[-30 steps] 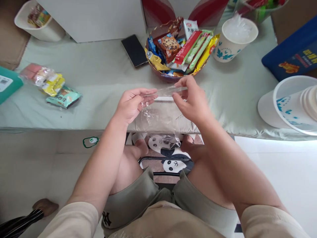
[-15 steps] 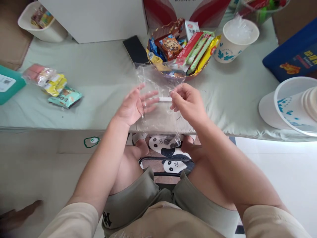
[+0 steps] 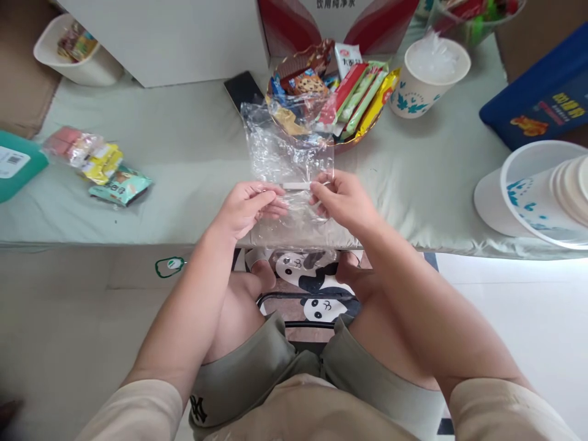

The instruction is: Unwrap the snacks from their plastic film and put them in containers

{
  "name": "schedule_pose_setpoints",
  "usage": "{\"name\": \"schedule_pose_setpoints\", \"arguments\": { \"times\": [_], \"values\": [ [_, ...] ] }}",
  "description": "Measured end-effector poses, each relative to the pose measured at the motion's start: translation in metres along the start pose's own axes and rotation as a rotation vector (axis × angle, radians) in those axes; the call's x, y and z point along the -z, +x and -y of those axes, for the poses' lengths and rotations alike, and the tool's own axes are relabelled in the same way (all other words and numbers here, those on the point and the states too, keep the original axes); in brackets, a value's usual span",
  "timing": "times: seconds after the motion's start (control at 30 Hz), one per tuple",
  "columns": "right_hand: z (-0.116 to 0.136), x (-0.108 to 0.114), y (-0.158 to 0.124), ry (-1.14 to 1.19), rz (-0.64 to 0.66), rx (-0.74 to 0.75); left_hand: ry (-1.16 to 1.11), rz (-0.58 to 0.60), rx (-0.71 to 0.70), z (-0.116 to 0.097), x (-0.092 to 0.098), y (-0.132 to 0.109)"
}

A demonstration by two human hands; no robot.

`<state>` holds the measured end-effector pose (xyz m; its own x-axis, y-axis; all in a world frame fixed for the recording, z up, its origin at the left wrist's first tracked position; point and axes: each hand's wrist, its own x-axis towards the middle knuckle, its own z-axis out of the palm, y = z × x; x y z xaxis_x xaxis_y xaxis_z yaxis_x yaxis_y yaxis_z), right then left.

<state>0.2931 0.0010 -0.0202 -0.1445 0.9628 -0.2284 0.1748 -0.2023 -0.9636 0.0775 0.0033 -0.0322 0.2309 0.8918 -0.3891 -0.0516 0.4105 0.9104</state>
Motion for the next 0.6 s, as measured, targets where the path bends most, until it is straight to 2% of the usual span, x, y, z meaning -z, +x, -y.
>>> {"name": "schedule_pose_setpoints", "arguments": {
  "times": [0.1, 0.23, 0.3, 0.4, 0.5, 0.6],
  "values": [
    [0.000, 0.002, -0.001, 0.052, -0.023, 0.123, -0.056, -0.077, -0.124, 0.000, 0.002, -0.006],
    [-0.003, 0.005, -0.003, 0.059, -0.075, 0.259, -0.021, 0.064, -0.095, 0.002, 0.003, -0.018],
    [-0.003, 0.004, -0.007, 0.052, -0.107, 0.312, 0.052, 0.046, -0.127, 0.004, 0.003, -0.024],
    [0.003, 0.003, -0.020, -0.027, -0.152, 0.427, 0.174, -0.143, -0.327, 0.006, 0.004, -0.035],
    [0.014, 0.001, -0.039, -0.128, -0.172, 0.588, 0.411, -0.371, -0.607, 0.005, 0.006, -0.049],
    [0.021, 0.000, -0.053, -0.185, -0.193, 0.688, 0.632, -0.506, -0.812, -0.001, 0.008, -0.067]
  ]
}}
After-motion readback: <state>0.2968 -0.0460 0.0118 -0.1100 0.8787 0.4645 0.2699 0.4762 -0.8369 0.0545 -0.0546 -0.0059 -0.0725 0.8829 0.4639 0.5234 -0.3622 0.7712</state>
